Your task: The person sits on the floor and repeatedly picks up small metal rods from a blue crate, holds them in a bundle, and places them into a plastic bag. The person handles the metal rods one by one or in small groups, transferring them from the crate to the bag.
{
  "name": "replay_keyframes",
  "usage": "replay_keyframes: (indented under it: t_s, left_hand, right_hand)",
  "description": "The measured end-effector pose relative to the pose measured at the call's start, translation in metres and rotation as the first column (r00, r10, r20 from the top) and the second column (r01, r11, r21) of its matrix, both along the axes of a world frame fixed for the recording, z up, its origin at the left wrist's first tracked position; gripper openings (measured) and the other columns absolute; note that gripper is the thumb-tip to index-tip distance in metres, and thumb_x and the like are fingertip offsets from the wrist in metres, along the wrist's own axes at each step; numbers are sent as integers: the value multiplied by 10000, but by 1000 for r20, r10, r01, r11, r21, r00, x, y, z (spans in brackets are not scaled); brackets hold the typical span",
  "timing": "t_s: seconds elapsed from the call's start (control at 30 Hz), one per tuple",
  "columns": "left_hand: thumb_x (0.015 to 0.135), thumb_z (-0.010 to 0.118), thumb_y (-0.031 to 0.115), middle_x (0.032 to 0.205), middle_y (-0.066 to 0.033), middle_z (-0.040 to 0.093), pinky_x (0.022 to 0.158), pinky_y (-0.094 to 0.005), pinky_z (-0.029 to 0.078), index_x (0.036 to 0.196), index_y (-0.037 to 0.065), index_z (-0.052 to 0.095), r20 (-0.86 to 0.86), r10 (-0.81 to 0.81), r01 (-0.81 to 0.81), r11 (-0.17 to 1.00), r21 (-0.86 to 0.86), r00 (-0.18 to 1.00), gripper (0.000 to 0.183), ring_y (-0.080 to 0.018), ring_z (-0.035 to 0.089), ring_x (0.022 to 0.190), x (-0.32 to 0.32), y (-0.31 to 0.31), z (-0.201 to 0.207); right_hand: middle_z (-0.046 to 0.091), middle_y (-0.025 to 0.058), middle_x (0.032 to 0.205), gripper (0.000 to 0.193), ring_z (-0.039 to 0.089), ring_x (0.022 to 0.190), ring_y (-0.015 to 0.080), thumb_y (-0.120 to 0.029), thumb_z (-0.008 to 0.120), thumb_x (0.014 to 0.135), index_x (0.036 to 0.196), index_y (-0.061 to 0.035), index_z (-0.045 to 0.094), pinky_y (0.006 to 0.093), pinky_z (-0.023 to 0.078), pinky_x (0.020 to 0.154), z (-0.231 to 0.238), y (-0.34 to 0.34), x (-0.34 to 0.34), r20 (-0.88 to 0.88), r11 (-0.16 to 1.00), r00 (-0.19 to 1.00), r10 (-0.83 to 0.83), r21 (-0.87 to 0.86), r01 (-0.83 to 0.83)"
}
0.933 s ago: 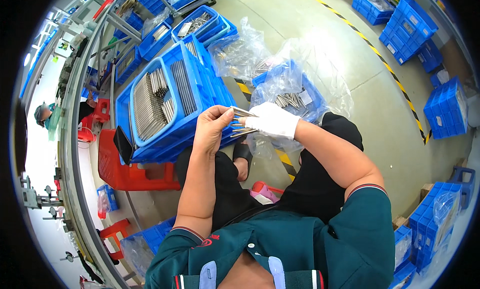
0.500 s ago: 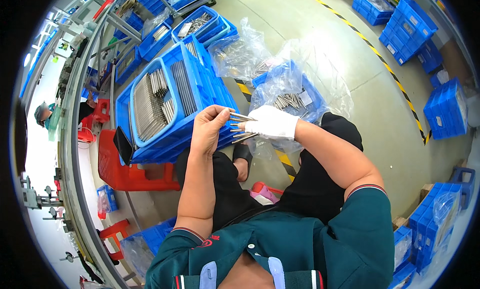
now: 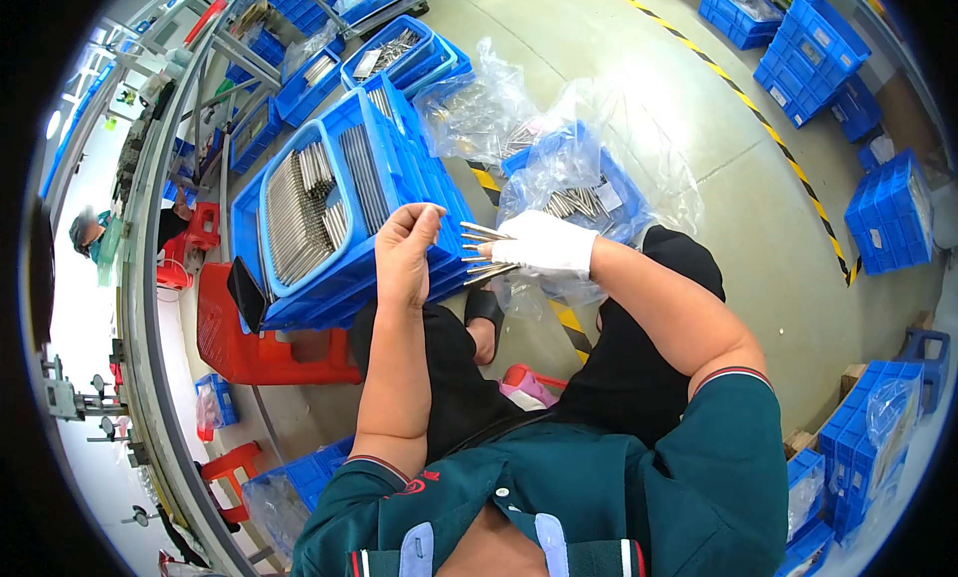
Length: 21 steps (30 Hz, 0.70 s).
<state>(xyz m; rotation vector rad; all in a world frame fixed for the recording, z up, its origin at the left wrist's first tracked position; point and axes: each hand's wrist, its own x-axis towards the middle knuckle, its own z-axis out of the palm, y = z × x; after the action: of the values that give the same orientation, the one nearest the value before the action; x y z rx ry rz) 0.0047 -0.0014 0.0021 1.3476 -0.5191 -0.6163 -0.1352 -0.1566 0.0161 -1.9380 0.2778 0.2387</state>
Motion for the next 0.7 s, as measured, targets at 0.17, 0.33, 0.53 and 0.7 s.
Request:
replay_keyframes:
  t_s: [0.17, 0.33, 0.53, 0.7]
  left_hand:
    - [944, 538, 246, 951, -84, 617, 745, -291, 466, 949, 59, 564, -432, -172, 27, 946, -322, 885, 188, -175, 584, 828, -14, -11, -13]
    - [954, 505, 282, 975, -110, 623, 808, -342, 489, 929, 78, 543, -448, -256, 131, 948, -292, 857, 209, -210, 604, 881, -16, -17, -9]
    - [935, 544, 228, 959, -99, 631, 838, -304, 465, 943, 34, 550, -213, -549, 546, 834, -78, 808, 195, -158, 583, 908, -24, -22, -14]
    - [958, 508, 265, 953, -96, 633, 804, -298, 466, 927, 43, 543, -334, -398, 380, 917, -122, 854, 227, -168, 590, 883, -25, -31, -13]
  right_hand:
    - [538, 55, 664, 381, 456, 618, 135, -385, 571, 870, 855, -6, 601, 312, 400, 567, 3, 5, -1, 51, 990, 996, -70, 124, 64]
    - [569, 36, 732, 343, 500, 677, 114, -360, 624, 819, 939, -40, 615, 291, 438, 625, 9, 24, 1, -29, 991, 997, 76, 115, -72]
    - [642, 30, 897, 276, 589, 844, 128, -240, 708, 798, 1014, -85, 636, 286, 478, 718, -2, 34, -1, -118, 966, 988, 97, 250, -65]
    - [584, 12, 703, 152, 556, 606, 110, -184, 669, 821, 910, -98, 580, 252, 456, 548, -31, 30, 6, -116, 732, 991, 66, 681, 31]
